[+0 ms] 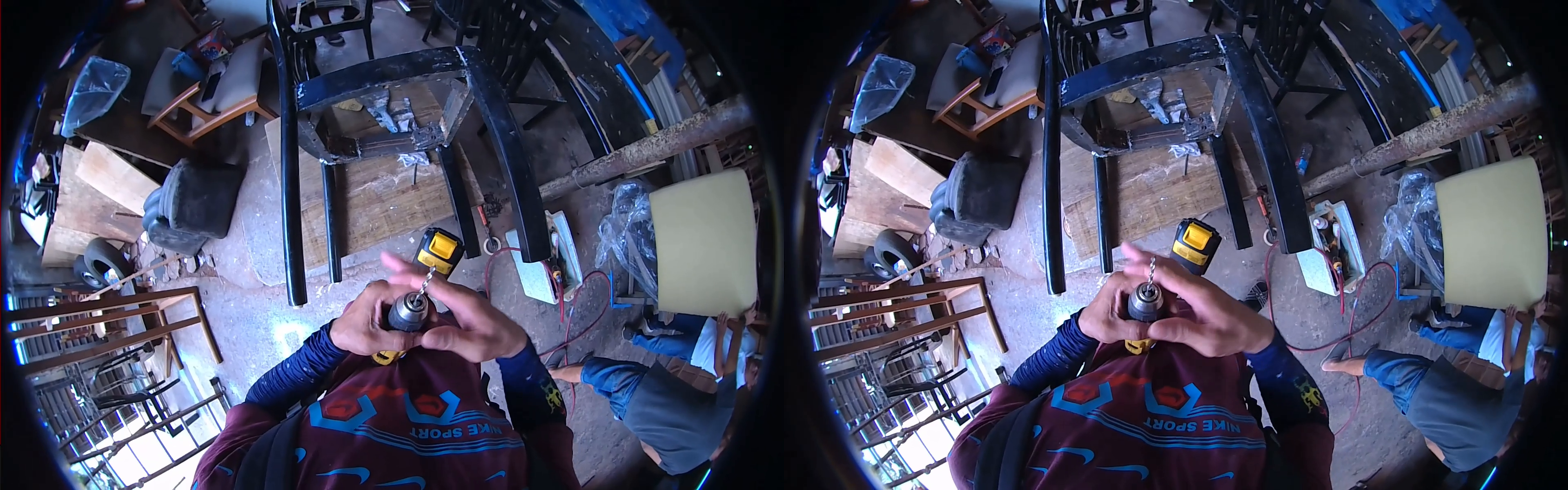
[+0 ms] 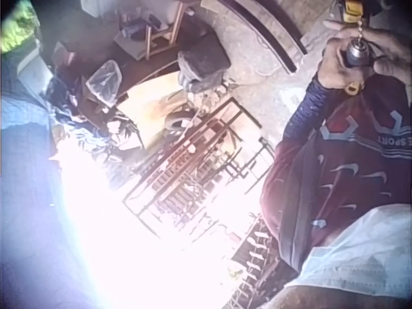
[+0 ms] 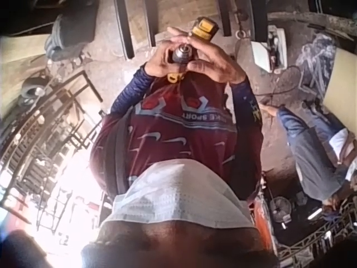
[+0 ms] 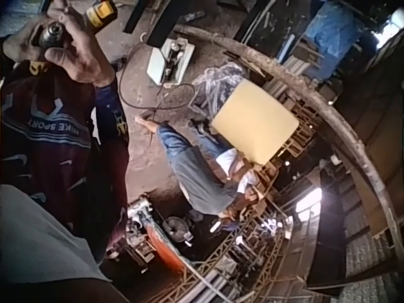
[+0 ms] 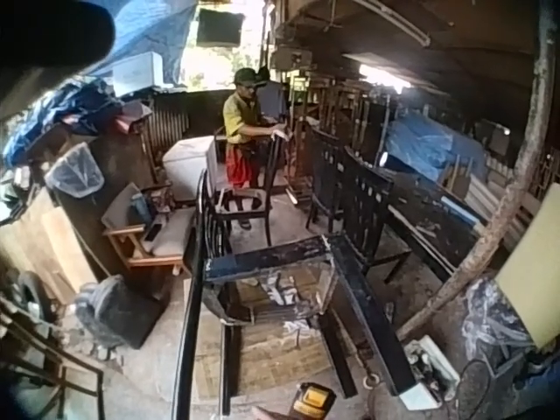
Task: Assembling or repairing a wooden chair using a nail gun and a power drill.
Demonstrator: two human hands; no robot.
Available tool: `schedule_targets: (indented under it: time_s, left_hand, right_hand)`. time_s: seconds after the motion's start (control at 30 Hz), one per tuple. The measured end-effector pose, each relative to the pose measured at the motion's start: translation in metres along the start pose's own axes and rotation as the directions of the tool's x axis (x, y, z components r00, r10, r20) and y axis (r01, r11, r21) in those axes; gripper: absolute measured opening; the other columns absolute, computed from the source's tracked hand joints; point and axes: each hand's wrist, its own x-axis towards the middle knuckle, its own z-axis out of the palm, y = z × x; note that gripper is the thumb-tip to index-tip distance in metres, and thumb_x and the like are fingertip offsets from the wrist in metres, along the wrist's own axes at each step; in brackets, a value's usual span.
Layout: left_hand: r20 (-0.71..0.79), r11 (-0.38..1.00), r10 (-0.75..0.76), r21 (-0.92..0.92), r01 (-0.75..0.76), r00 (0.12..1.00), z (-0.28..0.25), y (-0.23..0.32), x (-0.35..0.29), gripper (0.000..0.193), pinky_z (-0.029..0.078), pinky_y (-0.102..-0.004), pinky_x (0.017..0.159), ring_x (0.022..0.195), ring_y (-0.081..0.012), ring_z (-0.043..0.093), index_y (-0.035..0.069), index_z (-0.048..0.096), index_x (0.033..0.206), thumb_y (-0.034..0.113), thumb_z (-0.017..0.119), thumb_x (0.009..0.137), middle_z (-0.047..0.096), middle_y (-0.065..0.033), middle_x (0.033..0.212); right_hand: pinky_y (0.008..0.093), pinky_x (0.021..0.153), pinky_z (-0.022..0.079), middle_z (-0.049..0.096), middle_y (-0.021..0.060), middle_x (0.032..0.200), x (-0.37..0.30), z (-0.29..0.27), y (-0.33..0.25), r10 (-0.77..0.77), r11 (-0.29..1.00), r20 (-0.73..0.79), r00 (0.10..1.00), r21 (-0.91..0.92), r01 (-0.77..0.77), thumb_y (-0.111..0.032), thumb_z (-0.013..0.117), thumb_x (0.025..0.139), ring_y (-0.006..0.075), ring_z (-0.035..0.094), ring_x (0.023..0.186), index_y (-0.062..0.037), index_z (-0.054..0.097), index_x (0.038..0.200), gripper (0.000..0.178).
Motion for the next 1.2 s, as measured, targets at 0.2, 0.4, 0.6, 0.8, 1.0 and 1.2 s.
schedule_targets:
  time_s: [0.2,0.4,0.6,0.8,1.0,1.2]
  left_hand:
    - [0.063,0.960,0.020,0.279,-0.037,0.998,-0.005,0.006,0.004,0.055,0.053,-0.0315,0.088,0.092,-0.0153,0.066,0.002,0.063,0.121,0.004,0.075,0.068,0.069,-0.0068,0.102]
    - [0.050,0.977,0.138,0.159,-0.144,0.989,0.000,0.003,0.003,0.078,0.049,-0.0306,0.095,0.103,-0.0148,0.063,0.004,0.049,0.144,0.001,0.077,0.072,0.067,-0.0068,0.112]
    - [0.110,0.999,0.020,-0.029,-0.017,0.994,0.000,0.003,0.003,0.069,0.050,-0.0321,0.095,0.110,-0.0154,0.061,0.003,0.054,0.137,0.002,0.074,0.071,0.064,-0.0085,0.121]
    - [-0.036,0.955,0.071,0.291,-0.057,0.997,0.004,0.000,0.010,0.057,0.052,-0.0328,0.090,0.101,-0.0182,0.063,0.003,0.057,0.124,0.001,0.075,0.071,0.065,-0.0088,0.107]
    - [0.335,0.992,-0.078,0.123,0.039,0.939,-0.012,-0.004,0.026,0.062,0.054,-0.0321,0.087,0.099,-0.0166,0.064,0.003,0.057,0.124,0.014,0.090,0.072,0.067,-0.0065,0.106]
    - [0.161,0.993,-0.085,0.094,0.071,0.983,-0.011,-0.011,0.022,0.038,0.056,-0.0317,0.082,0.087,-0.0187,0.069,-0.002,0.064,0.111,0.018,0.080,0.084,0.071,-0.0091,0.095]
  right_hand:
    - [0.0443,0.119,0.030,0.048,0.0236,0.150,-0.005,0.010,0.003,0.114,0.993,-0.053,0.992,-0.032,-0.116,-0.037,0.075,0.089,0.0311,0.031,0.150,0.0057,0.053,0.134,0.066]
    - [0.0488,0.119,0.030,0.041,0.0202,0.156,0.003,-0.012,0.008,-0.062,0.982,0.165,0.984,-0.165,0.090,-0.034,0.076,0.089,0.0356,0.030,0.150,0.0007,0.060,0.130,0.056]
    - [0.0478,0.113,0.038,0.057,0.0191,0.142,0.004,-0.005,0.010,-0.121,0.987,0.034,0.992,0.107,0.116,-0.038,0.072,0.091,0.0382,0.044,0.140,0.0004,0.063,0.117,0.047]
    - [0.0473,0.112,0.040,0.070,0.0182,0.121,0.000,0.019,0.016,0.019,1.000,-0.135,0.991,-0.022,-0.022,-0.037,0.070,0.093,0.0334,0.049,0.137,0.0003,0.063,0.112,0.042]
    - [0.0481,0.113,0.038,0.051,0.0209,0.147,0.033,-0.020,0.024,-0.254,0.943,0.287,0.924,-0.138,0.302,-0.064,0.076,0.075,0.0368,0.040,0.143,-0.0005,0.050,0.142,0.096]
    - [0.0466,0.102,0.049,0.062,0.0237,0.128,0.011,-0.020,0.032,-0.217,0.899,0.001,0.976,-0.390,0.201,-0.044,0.084,0.080,0.0401,0.060,0.121,0.0063,0.059,0.126,0.073]
